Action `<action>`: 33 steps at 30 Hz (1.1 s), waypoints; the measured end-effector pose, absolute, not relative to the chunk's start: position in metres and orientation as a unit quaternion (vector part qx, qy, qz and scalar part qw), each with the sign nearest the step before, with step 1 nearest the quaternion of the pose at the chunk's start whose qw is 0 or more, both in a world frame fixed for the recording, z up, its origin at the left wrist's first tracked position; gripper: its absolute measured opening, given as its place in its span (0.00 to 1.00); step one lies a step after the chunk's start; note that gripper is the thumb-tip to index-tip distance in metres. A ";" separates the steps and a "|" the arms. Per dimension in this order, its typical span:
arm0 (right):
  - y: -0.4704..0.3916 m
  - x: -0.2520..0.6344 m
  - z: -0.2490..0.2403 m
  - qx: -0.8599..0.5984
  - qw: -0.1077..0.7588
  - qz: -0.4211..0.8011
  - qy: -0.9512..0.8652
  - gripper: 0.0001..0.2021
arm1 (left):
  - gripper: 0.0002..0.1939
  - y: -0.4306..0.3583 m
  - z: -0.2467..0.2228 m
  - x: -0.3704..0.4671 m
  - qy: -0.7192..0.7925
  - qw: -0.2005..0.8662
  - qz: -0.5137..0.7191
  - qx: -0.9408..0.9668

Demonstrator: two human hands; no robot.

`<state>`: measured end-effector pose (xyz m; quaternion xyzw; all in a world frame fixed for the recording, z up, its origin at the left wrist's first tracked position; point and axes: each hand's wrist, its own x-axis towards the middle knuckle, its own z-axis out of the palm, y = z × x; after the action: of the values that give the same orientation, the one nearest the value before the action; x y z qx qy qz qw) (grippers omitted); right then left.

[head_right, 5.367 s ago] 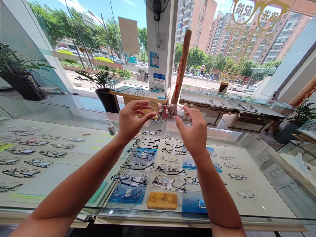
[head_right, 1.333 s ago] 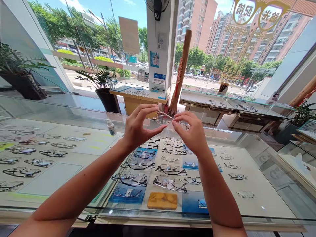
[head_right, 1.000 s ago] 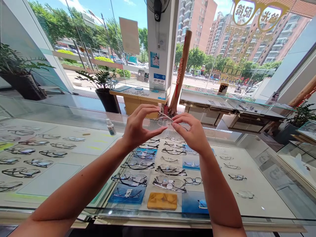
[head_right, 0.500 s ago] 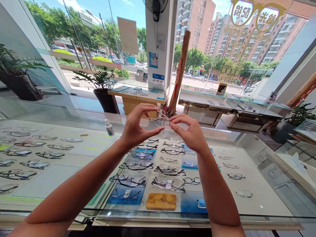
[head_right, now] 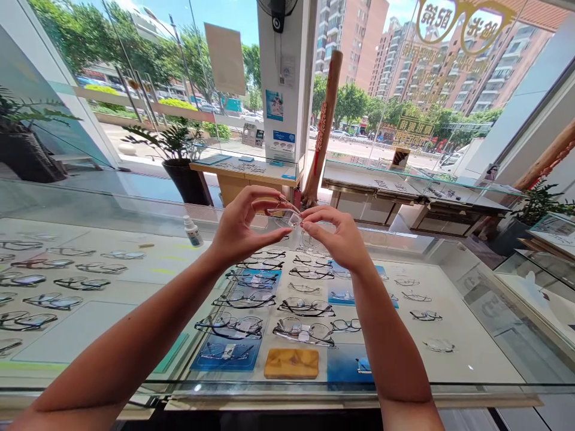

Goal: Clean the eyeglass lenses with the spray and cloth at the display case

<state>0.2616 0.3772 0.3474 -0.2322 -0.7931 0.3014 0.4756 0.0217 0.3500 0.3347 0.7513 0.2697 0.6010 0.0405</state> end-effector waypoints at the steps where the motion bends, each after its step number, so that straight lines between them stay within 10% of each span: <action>1: 0.378 0.262 0.347 -0.232 0.475 0.305 -0.793 0.05 | 0.29 0.350 0.335 0.022 0.268 0.041 0.602 0.751; 22: 0.385 0.256 0.340 -0.267 0.487 0.426 -0.714 0.10 | 0.36 0.351 0.330 0.027 0.259 0.010 0.626 0.736; 26: 0.387 0.251 0.335 -0.278 0.561 0.377 -0.683 0.10 | 0.12 0.336 0.332 0.038 0.317 -0.085 0.674 0.661; 33: 0.358 0.225 0.328 -0.281 0.618 0.196 -0.707 0.06 | 0.17 0.330 0.330 0.049 0.367 0.247 0.612 0.656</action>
<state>0.2249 0.3575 0.3281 -0.2814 -0.7074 0.1957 0.6181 0.0491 0.3304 0.3298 0.6556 0.3667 0.6119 0.2474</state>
